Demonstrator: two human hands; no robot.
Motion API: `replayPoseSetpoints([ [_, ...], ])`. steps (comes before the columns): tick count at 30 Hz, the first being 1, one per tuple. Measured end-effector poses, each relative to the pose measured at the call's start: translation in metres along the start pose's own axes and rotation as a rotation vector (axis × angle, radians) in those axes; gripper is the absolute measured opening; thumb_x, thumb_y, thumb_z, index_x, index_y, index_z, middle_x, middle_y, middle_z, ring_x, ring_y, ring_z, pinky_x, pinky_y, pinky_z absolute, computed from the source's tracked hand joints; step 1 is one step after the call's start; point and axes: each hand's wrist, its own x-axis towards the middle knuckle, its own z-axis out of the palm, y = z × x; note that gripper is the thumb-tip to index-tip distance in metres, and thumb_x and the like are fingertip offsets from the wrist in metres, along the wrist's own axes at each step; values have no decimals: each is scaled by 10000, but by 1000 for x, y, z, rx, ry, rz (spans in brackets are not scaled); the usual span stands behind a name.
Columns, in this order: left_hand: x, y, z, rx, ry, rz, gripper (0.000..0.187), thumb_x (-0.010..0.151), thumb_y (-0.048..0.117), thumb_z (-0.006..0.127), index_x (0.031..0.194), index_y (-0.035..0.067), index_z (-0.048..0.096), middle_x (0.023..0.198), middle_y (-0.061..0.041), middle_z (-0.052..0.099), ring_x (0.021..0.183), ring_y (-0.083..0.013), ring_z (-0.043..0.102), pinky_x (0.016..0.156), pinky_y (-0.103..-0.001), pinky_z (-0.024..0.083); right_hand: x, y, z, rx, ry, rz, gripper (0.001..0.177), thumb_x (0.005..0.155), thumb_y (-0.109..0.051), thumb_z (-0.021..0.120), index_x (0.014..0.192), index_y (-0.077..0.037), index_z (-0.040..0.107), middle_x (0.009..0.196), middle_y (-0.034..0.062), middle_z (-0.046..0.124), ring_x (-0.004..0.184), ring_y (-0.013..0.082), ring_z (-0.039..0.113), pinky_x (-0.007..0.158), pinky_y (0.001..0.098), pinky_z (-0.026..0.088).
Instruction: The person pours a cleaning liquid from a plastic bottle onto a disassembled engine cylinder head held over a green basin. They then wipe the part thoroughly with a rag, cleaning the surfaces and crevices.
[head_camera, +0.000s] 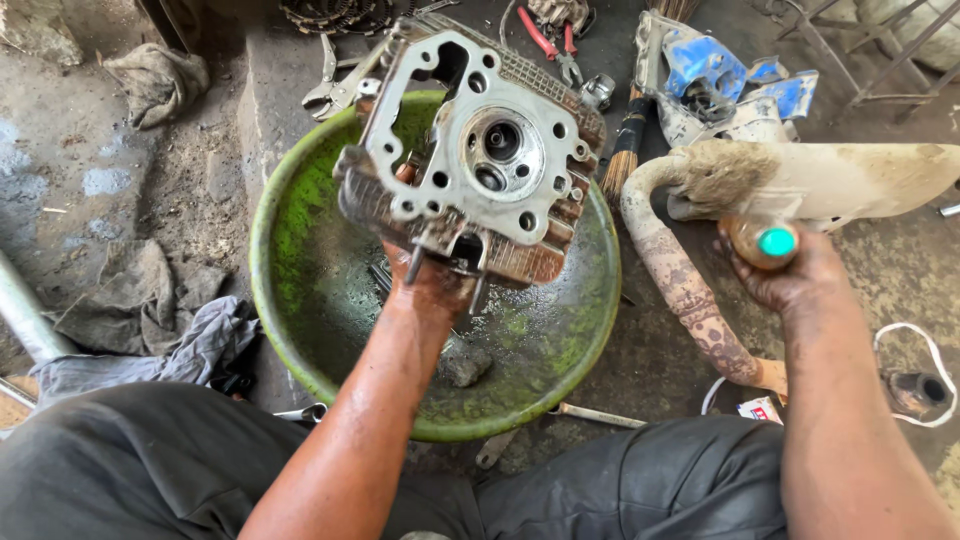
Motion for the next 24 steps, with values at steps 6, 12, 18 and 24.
replayPoseSetpoints([
  [6, 2, 3, -12, 27, 50, 41, 532, 900, 513, 599, 1217, 91, 668, 1126, -118, 722, 961, -259, 722, 842, -454, 616, 66, 33, -42, 51, 104, 11, 353, 1020, -235, 511, 1292, -49, 636, 1243, 186, 735, 1064, 304, 786, 907, 434, 674],
  [12, 17, 9, 13, 50, -12, 81, 508, 896, 494, 602, 1198, 92, 677, 1097, -114, 723, 939, -256, 721, 826, -449, 611, 61, 41, -9, -74, 31, 30, 382, 1024, -296, 494, 1277, -44, 631, 1217, 172, 746, 1089, 291, 761, 960, 451, 620],
  [18, 23, 7, 17, 59, -37, 94, 484, 893, 476, 605, 1178, 93, 685, 1069, -110, 725, 916, -253, 720, 809, -444, 607, 35, 46, -15, -220, 42, 2, 421, 1027, -356, 477, 1261, -40, 627, 1191, 157, 756, 1113, 278, 736, 1012, 468, 567],
  [24, 0, 19, -15, 46, 81, 113, 460, 889, 458, 608, 1159, 95, 694, 1040, -106, 726, 893, -249, 719, 793, -439, 602, -73, 32, 28, -1110, 338, -767, 509, 1037, -371, 626, 1314, 56, 620, 1223, 220, 718, 1122, 325, 704, 1001, 462, 553],
])
